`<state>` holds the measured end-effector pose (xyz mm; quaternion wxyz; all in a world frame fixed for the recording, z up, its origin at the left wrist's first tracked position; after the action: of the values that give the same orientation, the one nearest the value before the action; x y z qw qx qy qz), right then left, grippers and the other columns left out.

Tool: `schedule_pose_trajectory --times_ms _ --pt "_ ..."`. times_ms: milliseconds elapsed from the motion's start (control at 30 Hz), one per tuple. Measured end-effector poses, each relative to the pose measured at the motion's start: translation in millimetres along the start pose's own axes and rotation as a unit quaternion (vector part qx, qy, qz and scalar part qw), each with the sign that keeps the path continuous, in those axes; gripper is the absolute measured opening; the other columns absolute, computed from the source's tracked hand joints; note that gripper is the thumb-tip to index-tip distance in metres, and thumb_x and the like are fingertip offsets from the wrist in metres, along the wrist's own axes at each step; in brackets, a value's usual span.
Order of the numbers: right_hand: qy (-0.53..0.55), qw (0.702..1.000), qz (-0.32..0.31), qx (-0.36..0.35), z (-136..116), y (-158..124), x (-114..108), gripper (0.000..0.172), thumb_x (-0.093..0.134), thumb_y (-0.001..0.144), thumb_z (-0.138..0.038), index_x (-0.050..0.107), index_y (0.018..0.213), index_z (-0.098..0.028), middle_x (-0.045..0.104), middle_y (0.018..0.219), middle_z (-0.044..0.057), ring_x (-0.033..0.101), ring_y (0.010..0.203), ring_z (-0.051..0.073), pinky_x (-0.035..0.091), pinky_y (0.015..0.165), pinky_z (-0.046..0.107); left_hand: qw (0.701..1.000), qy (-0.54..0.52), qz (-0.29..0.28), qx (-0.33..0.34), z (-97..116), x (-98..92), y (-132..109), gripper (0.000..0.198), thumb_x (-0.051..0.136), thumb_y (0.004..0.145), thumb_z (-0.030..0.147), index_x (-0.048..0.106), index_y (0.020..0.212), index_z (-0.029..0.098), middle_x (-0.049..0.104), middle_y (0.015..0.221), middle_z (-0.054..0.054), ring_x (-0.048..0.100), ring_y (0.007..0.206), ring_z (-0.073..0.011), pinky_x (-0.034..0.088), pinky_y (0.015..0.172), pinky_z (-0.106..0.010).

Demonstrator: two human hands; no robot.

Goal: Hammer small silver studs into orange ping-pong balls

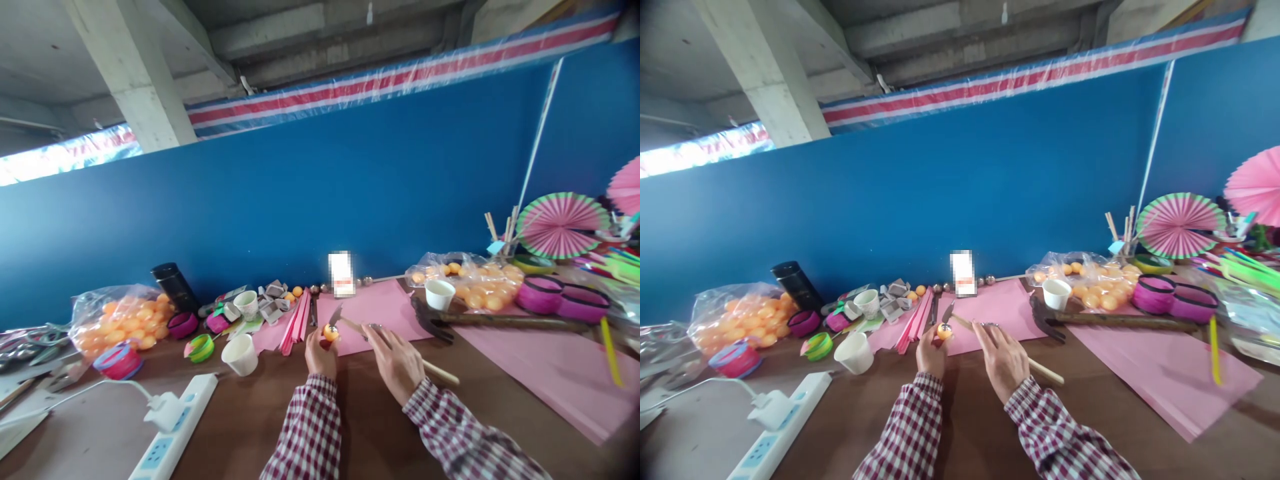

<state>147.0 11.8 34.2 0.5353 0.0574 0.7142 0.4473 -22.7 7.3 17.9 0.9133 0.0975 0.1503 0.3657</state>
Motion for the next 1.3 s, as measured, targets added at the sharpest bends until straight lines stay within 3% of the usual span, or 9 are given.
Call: schedule_pose_trajectory --times_ms 133,267,600,767,1000,1100,1300 --pt "-0.003 1.000 -0.017 0.004 2 0 0 0.042 0.036 0.082 -0.013 0.041 0.122 -0.025 0.057 0.099 0.005 0.053 0.084 0.014 0.040 0.071 0.024 0.999 0.033 -0.020 -0.029 -4 -1.0 3 0.041 0.064 0.055 0.029 0.063 0.093 0.014 0.062 0.079 -0.006 0.054 0.057 -0.0122 0.043 0.059 -0.025" --pt "0.004 1.000 -0.006 0.011 2 1 0 0.042 0.036 0.083 -0.014 0.040 0.123 -0.024 0.058 0.099 0.006 0.053 0.084 0.014 0.040 0.071 0.024 0.998 -0.004 -0.046 -0.048 -7 -0.1 3 0.044 0.063 0.056 0.036 0.063 0.093 0.012 0.064 0.076 -0.006 0.057 0.062 -0.0139 0.043 0.058 -0.023" --pt "0.014 1.000 0.002 0.020 3 2 -1 0.040 0.034 0.084 -0.017 0.041 0.123 -0.023 0.058 0.098 0.006 0.054 0.083 0.013 0.040 0.072 0.023 0.989 -0.120 -0.069 -0.059 -13 3.7 2 0.037 0.065 0.057 0.041 0.064 0.075 0.009 0.053 0.051 0.001 0.048 0.047 -0.0072 0.039 0.046 -0.018" --pt "-0.005 1.000 -0.028 0.013 5 2 -2 0.042 0.035 0.083 -0.015 0.039 0.124 -0.025 0.058 0.098 0.005 0.054 0.082 0.013 0.040 0.068 0.023 0.973 -0.189 -0.104 -0.081 -10 6.8 2 0.040 0.067 0.056 0.036 0.062 0.085 0.008 0.058 0.065 -0.003 0.051 0.052 -0.0078 0.043 0.052 -0.020" --pt "-0.009 0.998 -0.036 0.041 8 4 -4 0.042 0.033 0.084 -0.015 0.036 0.125 -0.022 0.058 0.099 0.006 0.054 0.080 0.013 0.039 0.065 0.022 0.974 -0.203 -0.067 -0.080 -9 8.6 1 0.049 0.070 0.053 0.024 0.058 0.099 0.011 0.062 0.085 -0.009 0.057 0.067 -0.0118 0.047 0.060 -0.023" --pt "-0.012 0.999 -0.040 0.014 7 4 -4 0.042 0.035 0.082 -0.014 0.039 0.123 -0.024 0.058 0.098 0.005 0.054 0.082 0.013 0.040 0.065 0.022 0.973 -0.204 -0.078 -0.072 -9 9.0 1 0.046 0.069 0.054 0.020 0.058 0.098 0.012 0.063 0.085 -0.009 0.058 0.067 -0.0118 0.047 0.061 -0.023" --pt "-0.016 0.999 -0.038 0.030 5 3 -2 0.042 0.033 0.084 -0.015 0.036 0.125 -0.023 0.057 0.099 0.005 0.053 0.082 0.013 0.039 0.068 0.023 0.970 -0.219 -0.078 -0.076 -8 8.8 1 0.045 0.068 0.056 0.024 0.058 0.097 0.010 0.063 0.079 -0.007 0.056 0.060 -0.0095 0.046 0.058 -0.022"
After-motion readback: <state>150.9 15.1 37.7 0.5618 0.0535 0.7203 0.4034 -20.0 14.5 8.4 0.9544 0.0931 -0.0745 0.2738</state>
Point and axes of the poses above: each hand's wrist, its own y-axis towards the middle knuckle, its own x-axis out of the palm, z = x × y, the point moved 1 cm from there along y, towards the middle knuckle
